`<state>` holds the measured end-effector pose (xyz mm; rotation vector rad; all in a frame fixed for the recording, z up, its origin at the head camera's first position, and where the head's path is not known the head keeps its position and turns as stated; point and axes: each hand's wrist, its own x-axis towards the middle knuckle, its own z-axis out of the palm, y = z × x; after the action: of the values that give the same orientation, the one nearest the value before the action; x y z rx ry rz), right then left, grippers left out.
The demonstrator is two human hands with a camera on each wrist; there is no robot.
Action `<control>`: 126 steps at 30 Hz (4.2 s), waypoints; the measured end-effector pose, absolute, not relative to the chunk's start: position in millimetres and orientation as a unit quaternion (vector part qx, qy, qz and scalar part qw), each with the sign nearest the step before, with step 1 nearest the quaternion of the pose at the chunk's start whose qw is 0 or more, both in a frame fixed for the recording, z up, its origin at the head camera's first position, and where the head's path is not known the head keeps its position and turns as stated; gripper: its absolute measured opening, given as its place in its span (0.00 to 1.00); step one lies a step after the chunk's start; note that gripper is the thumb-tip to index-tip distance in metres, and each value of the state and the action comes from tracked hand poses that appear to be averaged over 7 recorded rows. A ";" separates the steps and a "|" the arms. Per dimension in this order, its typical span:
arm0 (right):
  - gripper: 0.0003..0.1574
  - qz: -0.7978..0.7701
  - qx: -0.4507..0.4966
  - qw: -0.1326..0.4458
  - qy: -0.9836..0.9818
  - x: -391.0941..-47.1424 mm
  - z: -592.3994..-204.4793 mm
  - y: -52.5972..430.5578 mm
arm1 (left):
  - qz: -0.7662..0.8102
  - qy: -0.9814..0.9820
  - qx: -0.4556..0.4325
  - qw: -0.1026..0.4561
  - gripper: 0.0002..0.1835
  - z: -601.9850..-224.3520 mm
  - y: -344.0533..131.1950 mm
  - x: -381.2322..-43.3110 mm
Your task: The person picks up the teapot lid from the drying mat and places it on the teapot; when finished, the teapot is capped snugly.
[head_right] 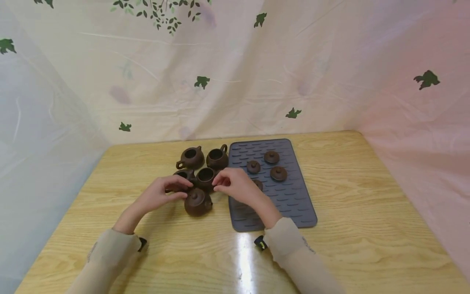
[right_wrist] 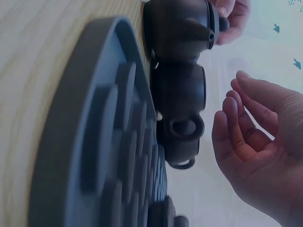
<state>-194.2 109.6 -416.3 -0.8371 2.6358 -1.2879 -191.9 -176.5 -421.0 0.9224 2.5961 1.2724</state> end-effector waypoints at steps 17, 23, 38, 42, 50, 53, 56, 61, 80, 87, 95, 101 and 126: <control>0.11 -0.424 -0.231 0.030 0.875 -192.6 -420.6 148.2 | 0.418 0.856 0.302 0.032 0.13 -417.9 -166.1 -201.9; 0.11 -0.415 -0.216 0.023 0.883 -193.3 -421.3 159.5 | 0.423 0.857 0.293 0.020 0.12 -414.0 -161.3 -206.0; 0.09 -0.401 -0.189 0.000 0.896 -194.2 -424.1 184.4 | 0.422 0.868 0.261 0.013 0.14 -413.3 -152.3 -213.1; 0.07 -0.401 -0.184 0.001 0.897 -193.3 -423.3 188.7 | 0.427 0.868 0.252 0.019 0.14 -413.1 -150.8 -214.3; 0.06 -0.395 -0.175 -0.005 0.902 -193.0 -422.6 196.4 | 0.427 0.874 0.231 0.026 0.12 -412.6 -146.6 -216.7; 0.06 -0.392 -0.173 -0.005 0.904 -192.8 -423.7 199.3 | 0.426 0.875 0.227 0.024 0.12 -412.9 -145.8 -217.7; 0.06 -0.390 -0.173 -0.007 0.904 -192.7 -425.2 201.7 | 0.427 0.876 0.222 0.023 0.12 -413.8 -145.5 -218.5; 0.06 -0.385 -0.174 -0.013 0.906 -193.4 -428.3 204.9 | 0.428 0.877 0.218 0.023 0.13 -415.7 -145.2 -219.6; 0.09 -0.386 -0.152 -0.031 0.909 -197.6 -429.7 224.8 | 0.399 0.898 0.184 0.011 0.11 -422.0 -140.3 -226.0; 0.10 -0.389 -0.123 -0.036 0.912 -198.0 -427.1 233.2 | 0.389 0.902 0.185 0.017 0.10 -419.4 -139.3 -226.3; 0.11 -0.385 -0.089 -0.057 0.917 -200.0 -427.9 241.3 | 0.388 0.904 0.180 0.022 0.10 -416.3 -138.1 -225.9; 0.12 -0.377 -0.071 -0.075 0.920 -201.8 -428.7 245.8 | 0.383 0.906 0.178 0.019 0.10 -416.0 -137.6 -226.6; 0.15 -0.372 -0.035 -0.047 0.926 -209.6 -437.4 252.1 | 0.383 0.907 0.176 0.017 0.10 -418.8 -137.8 -227.9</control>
<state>-209.6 252.1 -437.4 -0.1144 3.0016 -1.2052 -227.9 -137.8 -418.8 0.5457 2.8181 1.1914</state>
